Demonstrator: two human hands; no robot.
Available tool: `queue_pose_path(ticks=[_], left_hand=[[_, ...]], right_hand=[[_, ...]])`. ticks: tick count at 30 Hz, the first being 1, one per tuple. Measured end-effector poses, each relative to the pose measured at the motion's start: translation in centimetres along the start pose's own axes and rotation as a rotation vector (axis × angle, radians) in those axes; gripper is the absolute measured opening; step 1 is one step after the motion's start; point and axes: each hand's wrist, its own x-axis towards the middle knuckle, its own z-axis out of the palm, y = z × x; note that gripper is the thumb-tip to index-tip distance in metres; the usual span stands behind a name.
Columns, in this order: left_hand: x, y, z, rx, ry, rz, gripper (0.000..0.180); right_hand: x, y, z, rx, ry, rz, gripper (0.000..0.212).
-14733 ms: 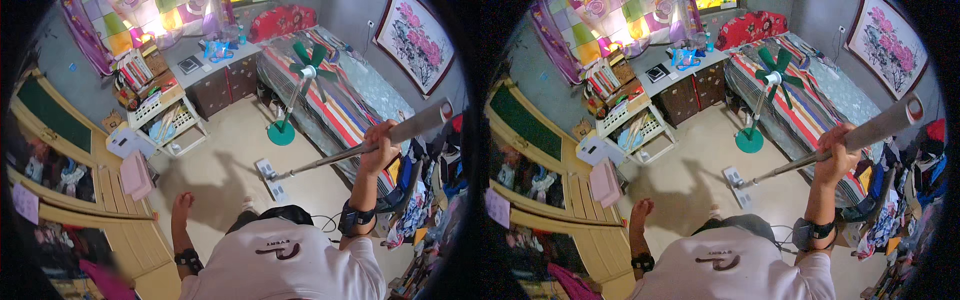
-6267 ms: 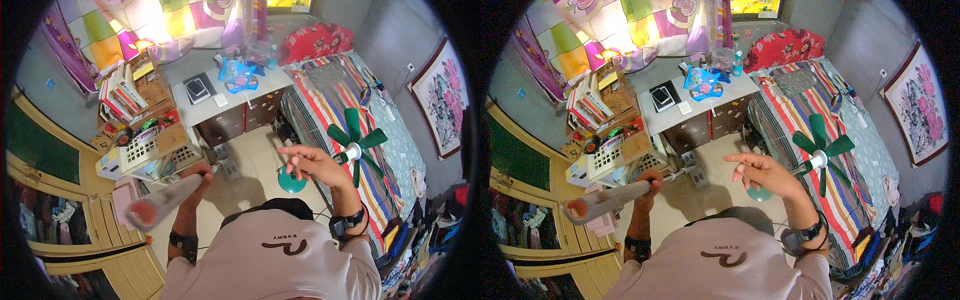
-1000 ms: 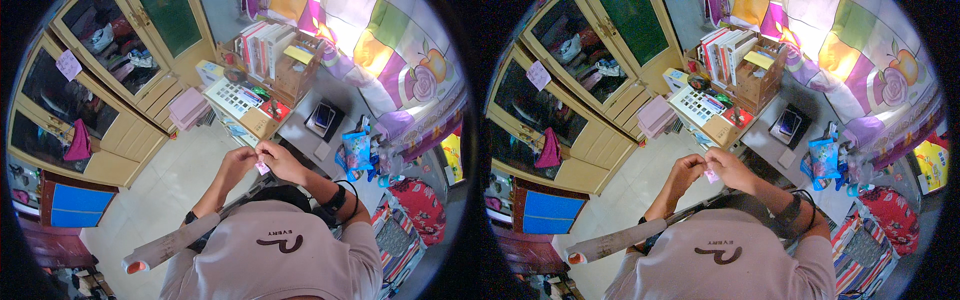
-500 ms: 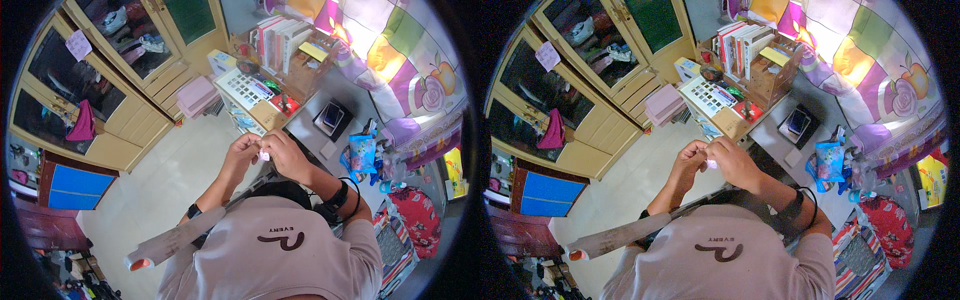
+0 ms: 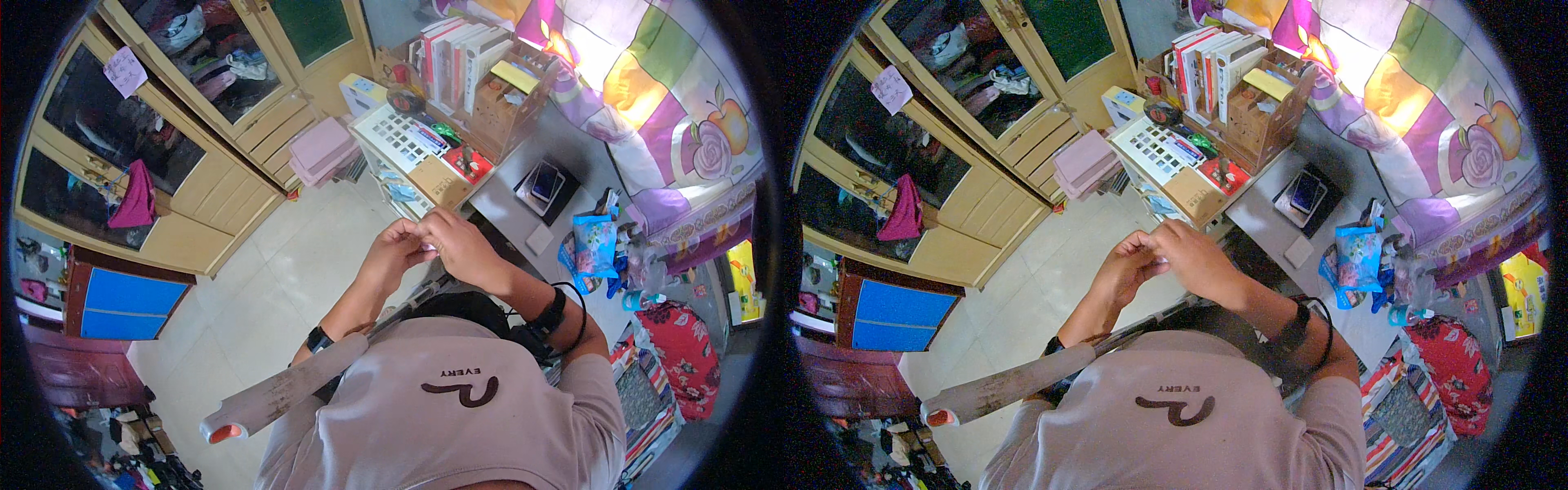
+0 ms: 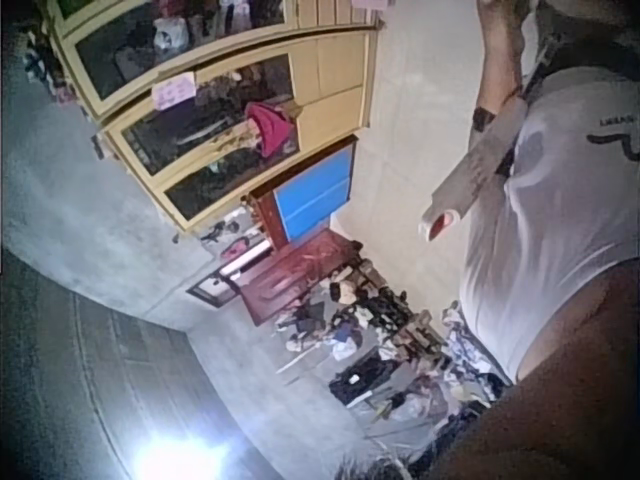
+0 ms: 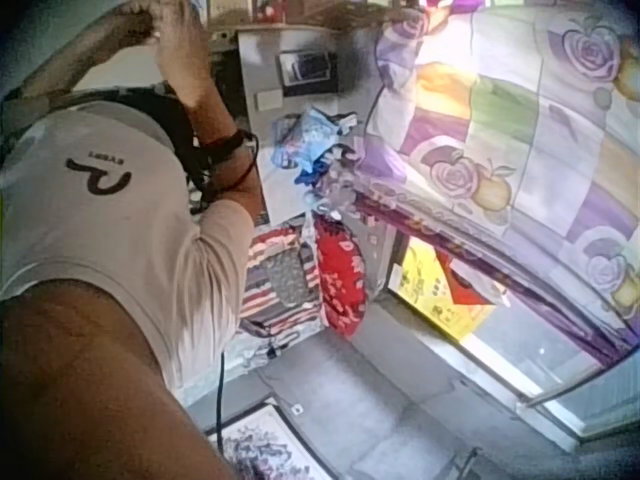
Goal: The recorder mops the floor in a bedroom, moving around clutter and picking up a piece of clothing.
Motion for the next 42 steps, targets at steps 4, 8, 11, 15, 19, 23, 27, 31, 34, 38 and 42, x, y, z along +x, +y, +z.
queue_pose_path(ticks=[4, 8, 11, 15, 19, 23, 27, 31, 34, 38, 42], left_hand=[[0.4, -0.2, -0.8, -0.016, 0.024, -0.021, 0.007], [0.1, 0.3, -0.8, 0.008, 0.072, 0.078, 0.008], [-0.1, 1.1, 0.2, -0.018, 0.056, 0.160, 0.011], [0.5, 0.7, 0.0, -0.050, 0.046, 0.210, 0.013], [0.9, 1.0, 0.1, -0.009, 0.066, 0.248, 0.011], [0.9, 1.5, 0.6, -0.023, 0.093, 0.259, 0.009], [0.6, 2.0, 1.3, -0.107, 0.060, 0.248, 0.008], [0.6, 2.0, 0.3, -0.076, -0.012, 0.284, 0.009], [0.1, 3.3, 0.5, -0.040, -0.084, 0.289, 0.011], [-0.5, 6.7, 2.7, 0.028, -0.275, 0.364, 0.012], [-2.1, 8.4, 3.0, 0.092, -0.612, 0.556, 0.010]], right_hand=[[0.0, -0.5, -0.5, -0.092, -0.078, -0.155, 0.016], [-0.5, -1.6, -0.7, -0.056, -0.109, -0.250, 0.013], [-0.6, -0.7, -1.6, 0.186, 0.042, 0.000, 0.007], [-0.7, 0.3, -0.4, 0.633, 0.053, 0.400, 0.006], [-0.5, 0.0, 0.1, 0.746, 0.058, 0.407, 0.008], [-0.1, 0.0, 0.2, 0.713, 0.111, 0.383, 0.015], [0.1, -0.6, -1.1, 0.624, 0.131, 0.393, 0.013], [0.2, -0.8, -1.7, 0.590, 0.159, 0.348, 0.011], [0.2, -0.7, -2.1, 0.590, 0.159, 0.382, 0.010], [0.9, -2.2, -5.9, 0.441, 0.257, 0.127, 0.016], [2.8, -6.0, -9.7, 0.161, 0.036, -0.299, 0.019]])
